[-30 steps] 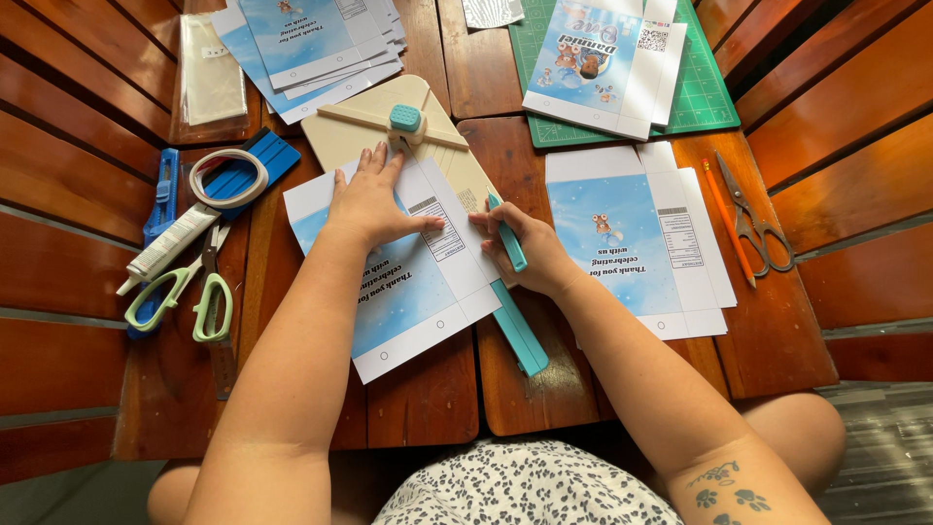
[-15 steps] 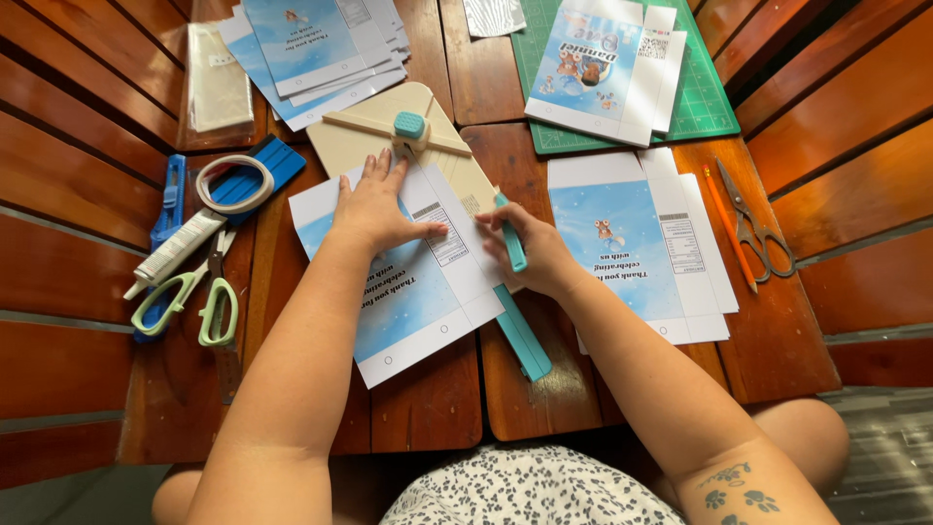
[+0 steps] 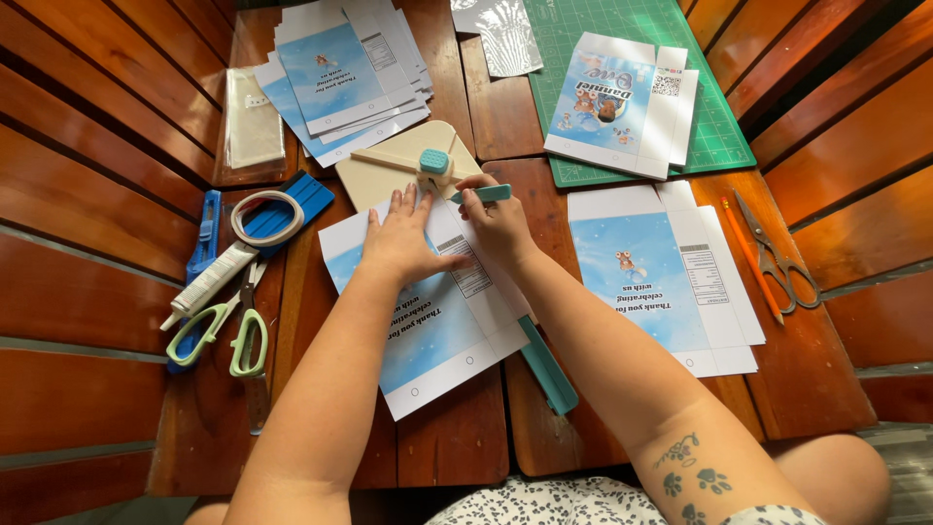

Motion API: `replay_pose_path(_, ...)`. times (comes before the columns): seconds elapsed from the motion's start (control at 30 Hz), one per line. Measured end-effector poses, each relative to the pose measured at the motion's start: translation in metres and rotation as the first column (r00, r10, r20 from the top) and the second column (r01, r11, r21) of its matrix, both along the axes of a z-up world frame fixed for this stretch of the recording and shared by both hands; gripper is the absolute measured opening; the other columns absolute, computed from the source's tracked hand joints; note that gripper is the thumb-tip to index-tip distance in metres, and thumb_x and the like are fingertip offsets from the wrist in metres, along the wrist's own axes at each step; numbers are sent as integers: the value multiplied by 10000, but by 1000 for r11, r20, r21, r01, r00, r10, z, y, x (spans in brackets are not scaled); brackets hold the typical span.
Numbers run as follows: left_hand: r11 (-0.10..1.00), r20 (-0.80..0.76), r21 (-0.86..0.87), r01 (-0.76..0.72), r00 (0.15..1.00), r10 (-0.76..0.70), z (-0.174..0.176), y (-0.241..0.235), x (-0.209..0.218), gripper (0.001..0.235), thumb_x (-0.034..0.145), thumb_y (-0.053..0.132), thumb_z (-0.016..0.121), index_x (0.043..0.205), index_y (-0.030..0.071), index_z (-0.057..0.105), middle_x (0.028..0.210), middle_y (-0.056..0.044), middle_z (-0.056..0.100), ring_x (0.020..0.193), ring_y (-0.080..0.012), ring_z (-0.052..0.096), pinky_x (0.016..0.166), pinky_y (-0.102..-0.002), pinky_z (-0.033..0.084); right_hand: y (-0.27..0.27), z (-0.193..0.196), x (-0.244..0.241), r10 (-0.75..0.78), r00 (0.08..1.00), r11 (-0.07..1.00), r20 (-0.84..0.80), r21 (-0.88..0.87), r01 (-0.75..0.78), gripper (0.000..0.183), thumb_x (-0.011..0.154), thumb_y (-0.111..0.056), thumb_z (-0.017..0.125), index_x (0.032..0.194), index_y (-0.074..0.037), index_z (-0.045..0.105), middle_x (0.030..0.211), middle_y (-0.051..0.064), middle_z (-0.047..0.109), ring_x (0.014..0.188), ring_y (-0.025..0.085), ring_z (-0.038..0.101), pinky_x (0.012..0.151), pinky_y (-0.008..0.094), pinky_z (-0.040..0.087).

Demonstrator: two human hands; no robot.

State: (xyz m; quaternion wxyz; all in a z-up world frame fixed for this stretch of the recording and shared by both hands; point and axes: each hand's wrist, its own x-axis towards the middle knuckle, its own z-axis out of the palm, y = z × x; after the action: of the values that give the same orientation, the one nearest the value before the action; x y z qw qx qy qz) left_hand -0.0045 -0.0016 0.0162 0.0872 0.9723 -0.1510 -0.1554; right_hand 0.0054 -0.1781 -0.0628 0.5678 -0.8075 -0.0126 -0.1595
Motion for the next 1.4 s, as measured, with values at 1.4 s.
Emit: replay_pose_path(1.4,999,38,48,2,999,-4,-2,-5,4,1317,618,953,652,1633,196,290,1730,-83,215,1593,-248,202,1261,-620,101,-37,27,-146,-10,980,973,-198,-230,-37,170,963,-292,562,1005,-220,710,729,60,732,773,281,709,749,415,561)
